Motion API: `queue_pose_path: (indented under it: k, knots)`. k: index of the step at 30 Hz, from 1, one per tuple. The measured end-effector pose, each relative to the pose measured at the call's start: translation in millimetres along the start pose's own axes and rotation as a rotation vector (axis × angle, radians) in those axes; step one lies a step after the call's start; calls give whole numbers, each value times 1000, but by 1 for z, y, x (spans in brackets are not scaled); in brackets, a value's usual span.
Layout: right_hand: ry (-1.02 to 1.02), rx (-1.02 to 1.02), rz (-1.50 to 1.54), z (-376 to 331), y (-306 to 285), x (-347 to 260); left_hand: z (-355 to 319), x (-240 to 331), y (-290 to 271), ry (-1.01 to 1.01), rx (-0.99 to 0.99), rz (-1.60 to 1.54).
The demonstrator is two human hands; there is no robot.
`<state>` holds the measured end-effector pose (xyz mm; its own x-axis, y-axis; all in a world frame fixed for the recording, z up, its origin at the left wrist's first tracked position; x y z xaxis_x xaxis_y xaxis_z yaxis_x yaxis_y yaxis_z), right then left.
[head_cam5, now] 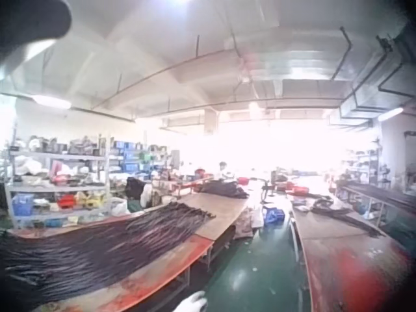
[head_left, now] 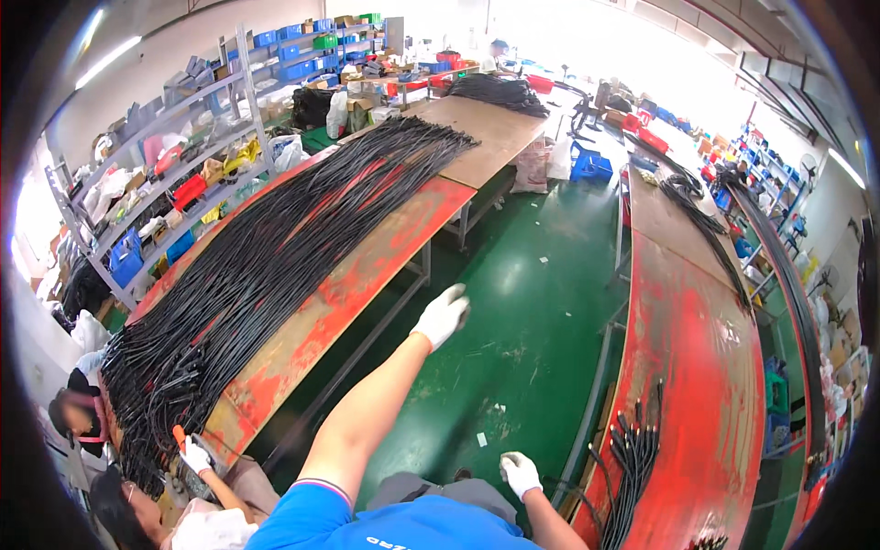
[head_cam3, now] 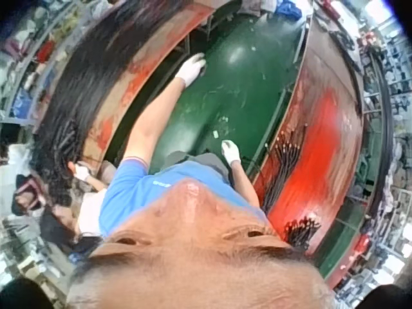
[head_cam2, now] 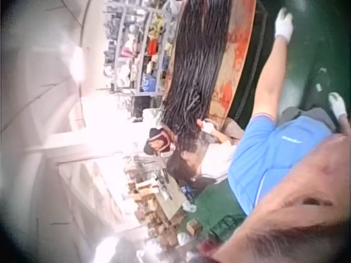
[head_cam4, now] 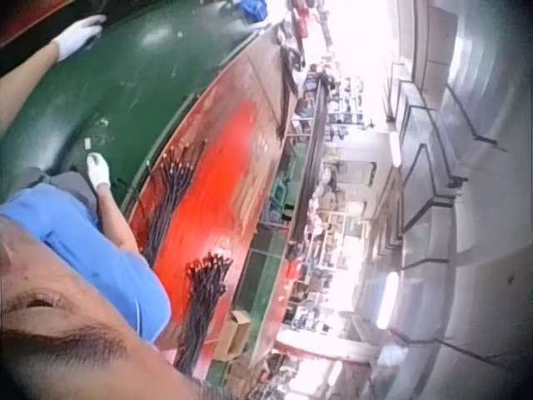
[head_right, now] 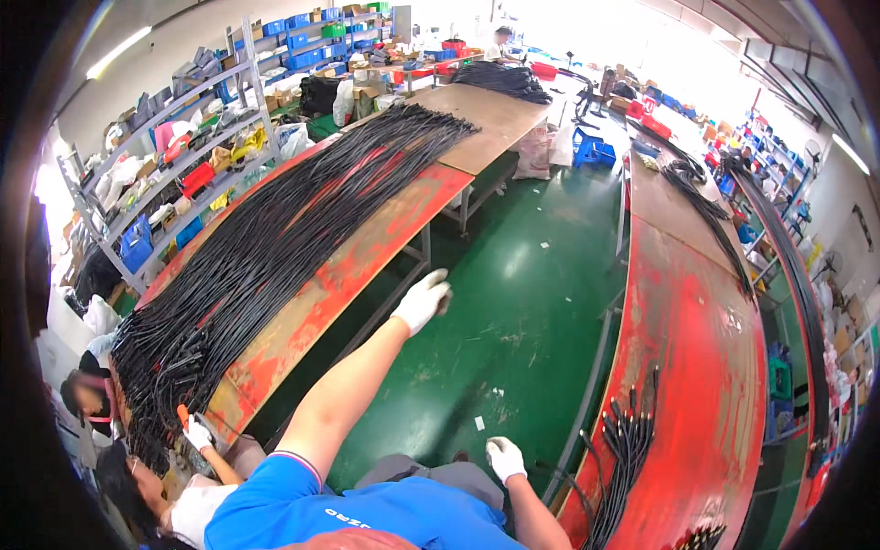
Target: The person uses a pneumatic crimping tool to attach gold-colored connectors to the ends of black electrical wires. They repeatedly pick up wires, insert them into a metal jig, and use the tool to secure the connectors. The person also organizes the finished wires into bundles and handles a bag of connectors.
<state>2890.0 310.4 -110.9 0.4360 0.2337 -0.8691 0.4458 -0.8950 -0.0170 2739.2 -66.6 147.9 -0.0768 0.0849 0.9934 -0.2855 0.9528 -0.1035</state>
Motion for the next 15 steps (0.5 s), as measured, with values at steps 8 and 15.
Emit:
queue_pose_path:
  k: [8, 15]
  knots:
    - [-11, 30, -103, 187, -39, -149, 8, -125, -392, -267, 811, 151]
    - [139, -6, -485, 343, -119, -58, -74, -18, -714, -529, 1326, 264]
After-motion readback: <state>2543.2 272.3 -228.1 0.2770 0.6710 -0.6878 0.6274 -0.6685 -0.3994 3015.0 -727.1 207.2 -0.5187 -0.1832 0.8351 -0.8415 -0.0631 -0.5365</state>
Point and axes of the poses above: each hand's wrist, its own z-axis towards the middle knuckle, its own y-axis out of the palm, x = y × z, the point moved 8 cm from there along z, towards the middle knuckle, and after that the axes turned 8 degrees about z, right-handed, at the moved point
